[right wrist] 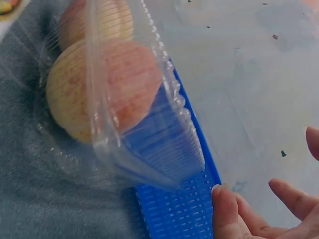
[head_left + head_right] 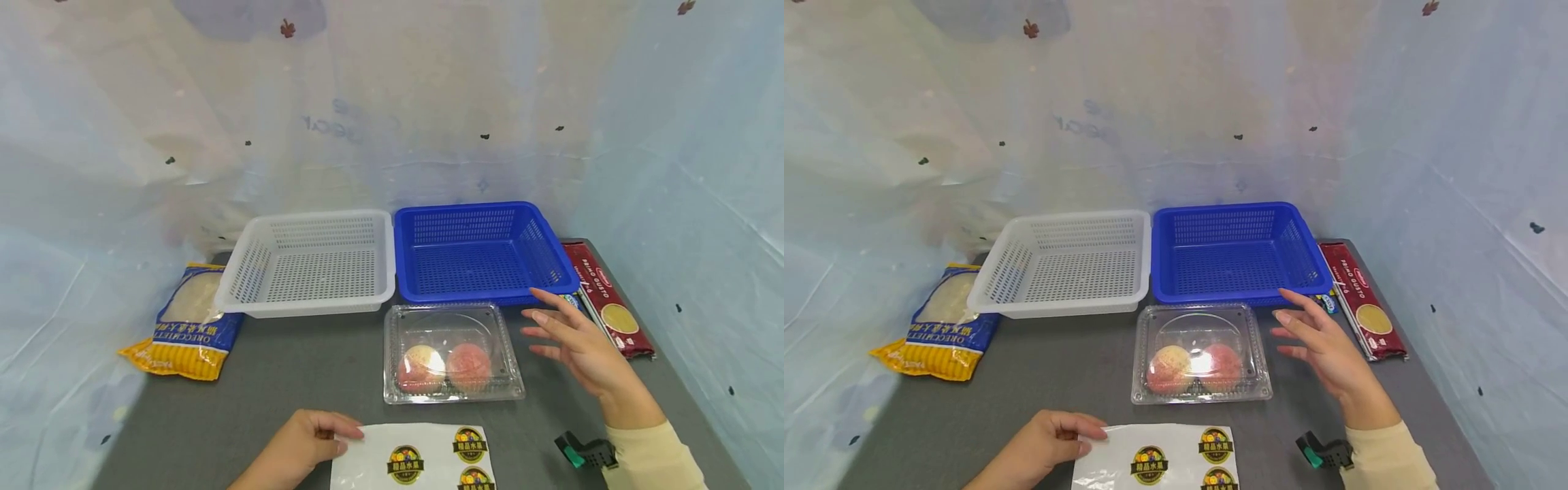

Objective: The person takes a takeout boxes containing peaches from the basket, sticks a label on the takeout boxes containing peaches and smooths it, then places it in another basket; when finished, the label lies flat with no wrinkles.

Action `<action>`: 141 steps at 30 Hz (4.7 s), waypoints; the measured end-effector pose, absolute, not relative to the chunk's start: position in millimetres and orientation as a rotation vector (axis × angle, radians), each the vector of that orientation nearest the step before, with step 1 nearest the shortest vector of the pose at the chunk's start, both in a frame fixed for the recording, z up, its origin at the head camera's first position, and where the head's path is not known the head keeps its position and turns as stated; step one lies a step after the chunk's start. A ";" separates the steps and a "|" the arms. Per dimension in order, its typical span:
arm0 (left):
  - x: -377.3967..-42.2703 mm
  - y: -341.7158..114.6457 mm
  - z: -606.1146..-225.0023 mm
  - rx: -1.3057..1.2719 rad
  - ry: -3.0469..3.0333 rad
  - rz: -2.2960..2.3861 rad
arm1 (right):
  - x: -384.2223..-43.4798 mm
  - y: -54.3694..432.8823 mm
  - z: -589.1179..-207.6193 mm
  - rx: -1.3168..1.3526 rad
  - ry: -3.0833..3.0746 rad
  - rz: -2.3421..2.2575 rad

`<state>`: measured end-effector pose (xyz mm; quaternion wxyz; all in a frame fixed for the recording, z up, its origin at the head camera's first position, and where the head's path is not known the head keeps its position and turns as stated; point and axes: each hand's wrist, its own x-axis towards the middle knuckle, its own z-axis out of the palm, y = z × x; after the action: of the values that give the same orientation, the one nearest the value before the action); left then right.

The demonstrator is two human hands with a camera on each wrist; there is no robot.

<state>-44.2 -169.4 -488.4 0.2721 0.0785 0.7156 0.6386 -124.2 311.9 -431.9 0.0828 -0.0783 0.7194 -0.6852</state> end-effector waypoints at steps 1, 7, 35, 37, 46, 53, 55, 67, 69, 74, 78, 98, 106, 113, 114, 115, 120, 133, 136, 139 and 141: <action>-44.0 -168.1 -488.9 0.217 1.952 1.708 | -124.7 310.9 -430.8 -0.241 2.153 -2.039; -44.9 -164.0 -488.2 0.335 1.980 1.703 | -126.9 305.7 -426.5 -0.261 2.161 -2.009; -101.4 -145.3 -432.5 0.767 2.033 2.383 | -150.1 265.7 -384.9 -0.566 2.036 -2.225; -111.1 -142.6 -430.2 0.796 2.045 2.401 | -151.9 260.2 -381.5 -0.609 2.013 -2.258; -148.2 -124.5 -428.2 0.845 1.959 2.472 | -157.2 223.9 -374.0 -0.748 2.099 -2.257; -161.6 -110.5 -429.9 0.814 1.974 2.455 | -165.2 198.4 -379.8 -0.871 2.212 -2.170; -162.6 -108.6 -430.6 0.817 2.009 2.434 | -168.1 192.7 -384.3 -0.891 2.249 -2.116; -160.6 -110.7 -434.5 0.809 2.130 2.355 | -174.9 171.0 -408.9 -0.776 2.383 -1.873; -160.7 -111.0 -435.2 0.813 2.120 2.362 | -175.1 167.9 -410.7 -0.760 2.401 -1.850; -160.7 -111.0 -435.9 0.816 2.093 2.385 | -174.9 162.3 -414.8 -0.737 2.473 -1.803; -160.3 -111.6 -436.1 0.823 2.110 2.375 | -176.0 159.1 -418.2 -0.742 2.544 -1.770; -159.3 -112.0 -438.0 0.795 2.138 2.329 | -173.7 152.2 -419.0 -0.694 2.696 -1.735; -159.8 -115.5 -435.4 0.815 2.281 2.196 | -170.5 156.9 -416.7 -0.681 2.659 -1.768; -155.9 -121.9 -436.1 0.691 2.283 2.195 | -166.6 164.4 -413.4 -0.723 2.578 -1.857; -155.0 -123.4 -436.5 0.677 2.280 2.191 | -166.4 165.9 -413.2 -0.724 2.565 -1.872; -154.0 -125.0 -437.0 0.669 2.269 2.190 | -166.1 167.4 -412.9 -0.721 2.546 -1.890; -147.8 -135.4 -440.8 0.665 2.203 2.166 | -163.8 176.2 -412.1 -0.662 2.484 -1.959; -111.5 -155.5 -464.2 0.522 2.023 2.088 | -154.6 200.5 -414.6 -0.634 2.418 -2.056; -100.1 -158.7 -470.8 0.480 1.989 2.057 | -152.1 207.1 -415.9 -0.630 2.451 -2.002; -87.9 -161.1 -476.4 0.442 1.964 2.035 | -149.5 213.1 -417.4 -0.594 2.487 -1.940; -79.0 -161.5 -479.7 0.417 1.961 2.020 | -147.7 216.8 -418.6 -0.569 2.509 -1.906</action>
<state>-79.0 -161.5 -479.7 0.1473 0.1448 0.6815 0.7021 -147.7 216.8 -418.6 -0.0299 -0.1775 0.7833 -0.5950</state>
